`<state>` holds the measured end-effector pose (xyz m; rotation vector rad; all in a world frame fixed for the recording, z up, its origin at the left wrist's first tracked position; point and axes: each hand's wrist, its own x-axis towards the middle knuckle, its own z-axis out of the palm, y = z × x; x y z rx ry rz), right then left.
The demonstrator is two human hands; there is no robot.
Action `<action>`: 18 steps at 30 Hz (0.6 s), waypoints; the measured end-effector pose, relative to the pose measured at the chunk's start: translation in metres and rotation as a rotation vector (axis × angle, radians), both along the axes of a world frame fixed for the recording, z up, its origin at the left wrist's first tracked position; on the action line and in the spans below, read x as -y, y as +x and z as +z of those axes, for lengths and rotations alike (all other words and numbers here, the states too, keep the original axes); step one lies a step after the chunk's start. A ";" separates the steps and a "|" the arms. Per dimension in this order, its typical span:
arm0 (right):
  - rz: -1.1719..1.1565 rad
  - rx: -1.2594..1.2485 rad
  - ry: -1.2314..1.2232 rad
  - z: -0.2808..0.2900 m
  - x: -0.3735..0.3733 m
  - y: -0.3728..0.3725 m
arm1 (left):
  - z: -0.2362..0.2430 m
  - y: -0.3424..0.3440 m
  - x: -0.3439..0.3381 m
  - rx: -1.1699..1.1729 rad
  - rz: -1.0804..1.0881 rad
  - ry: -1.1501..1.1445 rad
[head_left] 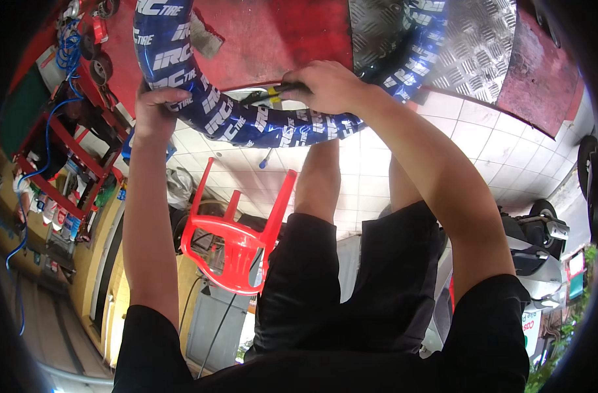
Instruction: The person unwraps a tire using a tool, removes the wrapping by hand, and places the tire and the plastic wrapping on the ground before sorting small components in a tray.
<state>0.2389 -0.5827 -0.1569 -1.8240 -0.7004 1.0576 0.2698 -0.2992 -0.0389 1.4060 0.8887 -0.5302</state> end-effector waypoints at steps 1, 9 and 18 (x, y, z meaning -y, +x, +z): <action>-0.021 -0.041 -0.035 -0.003 -0.001 -0.002 | -0.002 0.000 -0.002 -0.003 0.006 -0.004; 0.073 -0.009 -0.112 -0.002 0.004 -0.013 | -0.014 -0.006 -0.018 -0.011 0.031 -0.002; 0.409 0.159 -0.182 -0.013 0.053 0.000 | -0.014 -0.011 -0.013 -0.008 0.044 0.001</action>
